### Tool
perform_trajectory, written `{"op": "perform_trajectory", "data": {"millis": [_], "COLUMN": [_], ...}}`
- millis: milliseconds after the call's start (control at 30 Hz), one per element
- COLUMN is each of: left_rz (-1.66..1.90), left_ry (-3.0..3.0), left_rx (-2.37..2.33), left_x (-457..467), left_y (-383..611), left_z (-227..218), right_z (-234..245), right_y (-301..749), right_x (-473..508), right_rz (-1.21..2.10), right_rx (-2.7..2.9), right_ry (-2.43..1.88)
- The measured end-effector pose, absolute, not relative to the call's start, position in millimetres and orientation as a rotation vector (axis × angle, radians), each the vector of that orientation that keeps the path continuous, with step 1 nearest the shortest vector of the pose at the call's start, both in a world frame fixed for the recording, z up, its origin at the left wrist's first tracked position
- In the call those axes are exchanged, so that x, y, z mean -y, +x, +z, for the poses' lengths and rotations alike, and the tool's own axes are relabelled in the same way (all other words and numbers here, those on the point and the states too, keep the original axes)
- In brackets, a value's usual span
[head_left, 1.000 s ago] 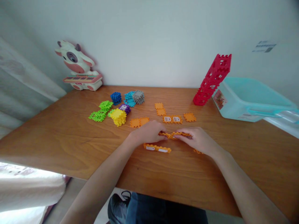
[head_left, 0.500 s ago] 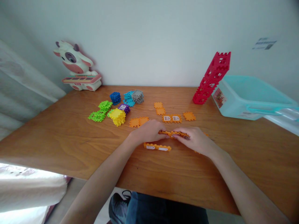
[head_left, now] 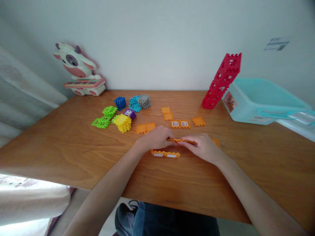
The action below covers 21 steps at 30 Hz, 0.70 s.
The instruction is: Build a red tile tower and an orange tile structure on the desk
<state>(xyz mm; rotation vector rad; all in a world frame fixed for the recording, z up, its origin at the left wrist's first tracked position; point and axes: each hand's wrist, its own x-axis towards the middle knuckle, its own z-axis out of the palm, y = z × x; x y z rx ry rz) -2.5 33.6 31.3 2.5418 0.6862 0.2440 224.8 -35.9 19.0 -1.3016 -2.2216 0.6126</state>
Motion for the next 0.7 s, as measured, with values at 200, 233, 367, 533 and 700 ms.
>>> {"op": "perform_trajectory", "data": {"millis": [200,233,367,533,700], "left_rz": [0.248,0.243,0.241,0.226,0.216], "left_ry": [2.568,2.575,2.579,2.599,2.634], "left_rx": [-0.699,-0.701,-0.684,-0.675,-0.725], "left_x": [-30.1,-29.3,-28.0,-29.0,-27.4], "left_y": [-0.2,-0.2,-0.6,-1.0,-1.2], "left_z": [35.2,36.2,37.7,36.5,37.7], "right_z": [16.1,16.0,17.0,16.6,15.9], "right_y": [223.7,223.6,223.2,223.7,224.8], "right_x": [37.5,37.8,38.6,38.0,36.5], "right_rz": [0.585,0.59,0.605,0.576,0.552], "right_rx": [2.205,2.206,2.209,2.198,2.229], "right_ry": [-1.27,-1.268,-1.254,-1.261,-1.285]}}
